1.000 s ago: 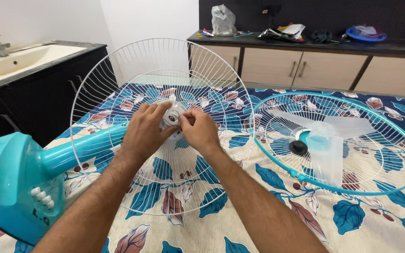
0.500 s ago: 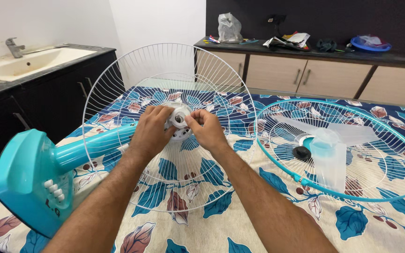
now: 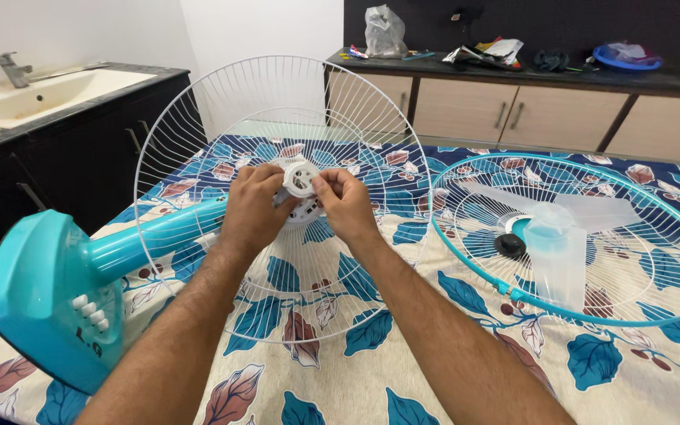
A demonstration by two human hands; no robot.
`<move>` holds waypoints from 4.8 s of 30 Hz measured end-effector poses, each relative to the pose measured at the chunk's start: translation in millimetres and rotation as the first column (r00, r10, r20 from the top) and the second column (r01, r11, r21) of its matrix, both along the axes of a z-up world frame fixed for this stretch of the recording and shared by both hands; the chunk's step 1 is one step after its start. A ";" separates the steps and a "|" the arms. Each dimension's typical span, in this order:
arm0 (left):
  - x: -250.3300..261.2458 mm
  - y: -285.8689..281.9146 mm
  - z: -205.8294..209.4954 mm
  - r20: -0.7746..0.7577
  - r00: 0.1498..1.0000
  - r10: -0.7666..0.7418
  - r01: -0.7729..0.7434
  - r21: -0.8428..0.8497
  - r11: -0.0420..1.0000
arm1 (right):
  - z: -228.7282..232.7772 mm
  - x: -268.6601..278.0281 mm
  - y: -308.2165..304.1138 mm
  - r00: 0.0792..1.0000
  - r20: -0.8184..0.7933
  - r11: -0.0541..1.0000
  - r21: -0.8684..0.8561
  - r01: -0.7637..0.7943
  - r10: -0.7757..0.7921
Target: The person disassembles a teal LG table fan on a table. They remove the front grille, unscrew the central cap, detach the fan blades, and remove the rear grille using a screwdriver. The components are placed on the table.
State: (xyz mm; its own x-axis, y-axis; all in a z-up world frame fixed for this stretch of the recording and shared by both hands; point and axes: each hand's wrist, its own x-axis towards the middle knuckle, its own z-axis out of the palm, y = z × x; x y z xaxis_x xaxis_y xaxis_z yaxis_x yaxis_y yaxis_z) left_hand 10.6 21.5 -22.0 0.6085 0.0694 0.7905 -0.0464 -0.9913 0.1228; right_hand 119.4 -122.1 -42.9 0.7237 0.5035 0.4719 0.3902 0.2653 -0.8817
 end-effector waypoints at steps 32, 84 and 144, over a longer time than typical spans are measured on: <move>4.7 -14.3 6.6 -0.085 0.988 0.128 -0.126 0.030 0.992 | -39.0 232.8 -291.7 0.769 0.369 0.239 -0.802 0.548 -0.523; -66.5 57.9 20.9 0.366 0.885 0.289 -0.114 -0.431 0.895 | -19.9 29.9 -83.5 0.792 -0.550 0.963 -0.114 0.244 -0.265; -84.0 132.7 -31.4 -0.468 0.795 0.386 -0.342 0.181 0.922 | -0.8 42.6 -136.4 0.896 -0.400 0.960 -0.266 0.085 -0.190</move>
State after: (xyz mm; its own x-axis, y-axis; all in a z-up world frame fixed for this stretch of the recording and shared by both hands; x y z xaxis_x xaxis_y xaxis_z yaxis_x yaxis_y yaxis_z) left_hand -73.4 154.2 -53.4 0.8562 0.3116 0.4121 0.3633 -0.9302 -0.0515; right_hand 162.0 -258.6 -43.6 0.8967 0.4425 -0.0100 -0.0113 0.0002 -0.9999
